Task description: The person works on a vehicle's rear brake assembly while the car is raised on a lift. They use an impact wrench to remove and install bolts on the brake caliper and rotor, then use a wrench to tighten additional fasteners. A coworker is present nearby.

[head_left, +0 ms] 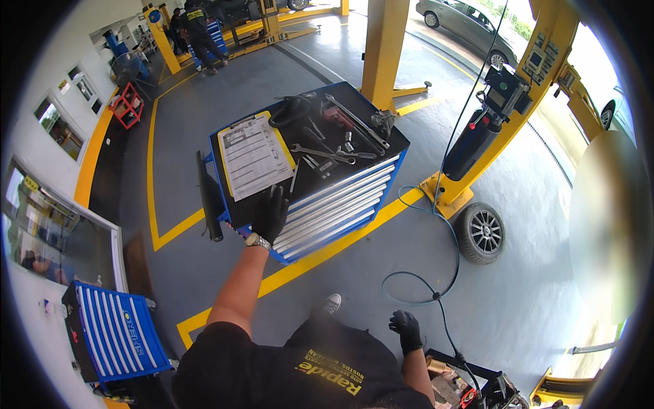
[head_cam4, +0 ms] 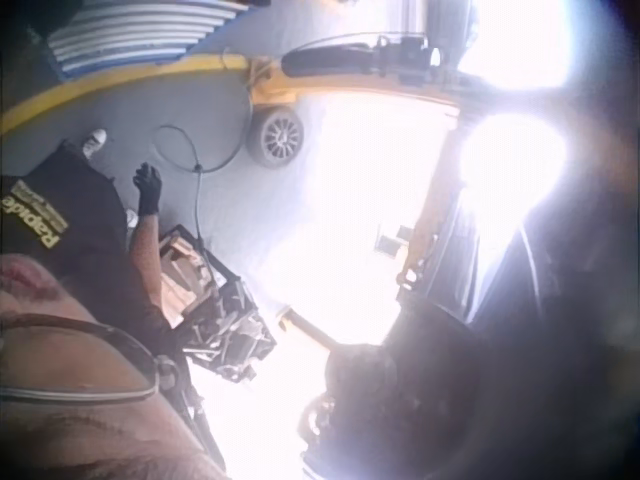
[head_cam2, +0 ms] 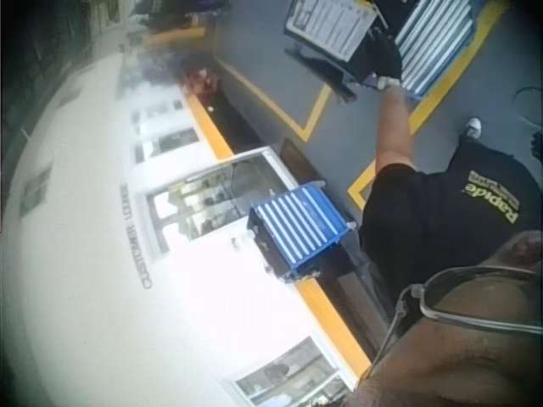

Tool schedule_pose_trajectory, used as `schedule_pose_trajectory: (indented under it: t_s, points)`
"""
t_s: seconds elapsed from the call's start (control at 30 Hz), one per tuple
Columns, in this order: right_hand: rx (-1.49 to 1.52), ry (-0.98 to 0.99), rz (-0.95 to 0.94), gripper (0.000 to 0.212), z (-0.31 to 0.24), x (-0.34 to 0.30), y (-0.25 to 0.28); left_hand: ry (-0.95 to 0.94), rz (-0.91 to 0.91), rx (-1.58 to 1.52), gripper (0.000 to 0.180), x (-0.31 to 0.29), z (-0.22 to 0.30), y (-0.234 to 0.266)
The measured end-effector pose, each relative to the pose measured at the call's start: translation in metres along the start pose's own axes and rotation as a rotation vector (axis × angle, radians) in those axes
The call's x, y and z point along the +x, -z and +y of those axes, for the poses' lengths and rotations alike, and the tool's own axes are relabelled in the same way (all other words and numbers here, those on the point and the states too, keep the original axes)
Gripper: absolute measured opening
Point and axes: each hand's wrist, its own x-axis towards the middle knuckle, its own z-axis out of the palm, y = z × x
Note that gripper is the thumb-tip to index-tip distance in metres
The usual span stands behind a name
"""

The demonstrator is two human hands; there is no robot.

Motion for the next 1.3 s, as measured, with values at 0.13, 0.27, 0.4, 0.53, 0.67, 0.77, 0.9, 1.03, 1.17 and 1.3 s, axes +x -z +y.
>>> schedule_pose_trajectory:
  t_s: [0.13, 0.27, 0.4, 0.53, 0.67, 0.77, 0.9, 1.03, 1.17, 1.3]
  points:
    - [0.09, -0.088, 0.079, 0.023, -0.005, 0.004, -0.025, -0.089, -0.141, 0.155, 0.063, -0.008, -0.013, -0.011]
    - [0.219, -0.281, 0.272, 0.024, 0.0, 0.0, -0.034, -0.115, -0.12, 0.184, 0.069, -0.011, -0.012, -0.01]
    - [0.209, -0.274, 0.339, 0.03, 0.003, -0.009, -0.033, -0.133, -0.06, 0.087, 0.077, -0.005, -0.012, -0.005]
    - [0.267, -0.295, 0.428, 0.034, 0.011, -0.019, -0.025, -0.189, 0.036, 0.054, 0.081, -0.003, -0.007, 0.001]
    - [0.282, -0.224, 0.468, 0.032, 0.038, -0.02, -0.009, -0.262, 0.111, 0.049, 0.083, 0.008, 0.01, 0.014]
    - [-0.074, -0.076, 0.464, 0.024, 0.064, -0.016, 0.003, -0.302, 0.124, 0.027, 0.083, 0.022, 0.032, 0.022]
    - [-0.089, 0.064, 0.452, 0.031, 0.078, -0.026, 0.007, -0.426, 0.095, -0.06, 0.069, 0.023, 0.077, 0.016]
    - [-0.034, 0.078, 0.496, 0.035, 0.075, -0.044, 0.004, -0.695, -0.037, -0.343, 0.03, -0.006, 0.14, -0.023]
    - [-0.83, 0.163, 0.626, 0.04, 0.086, -0.055, 0.018, -0.604, -0.427, -0.351, 0.044, -0.074, 0.195, -0.064]
    - [-0.365, -0.108, 0.663, 0.057, 0.106, -0.081, 0.032, -0.756, -0.82, -0.132, 0.054, -0.127, 0.208, -0.098]
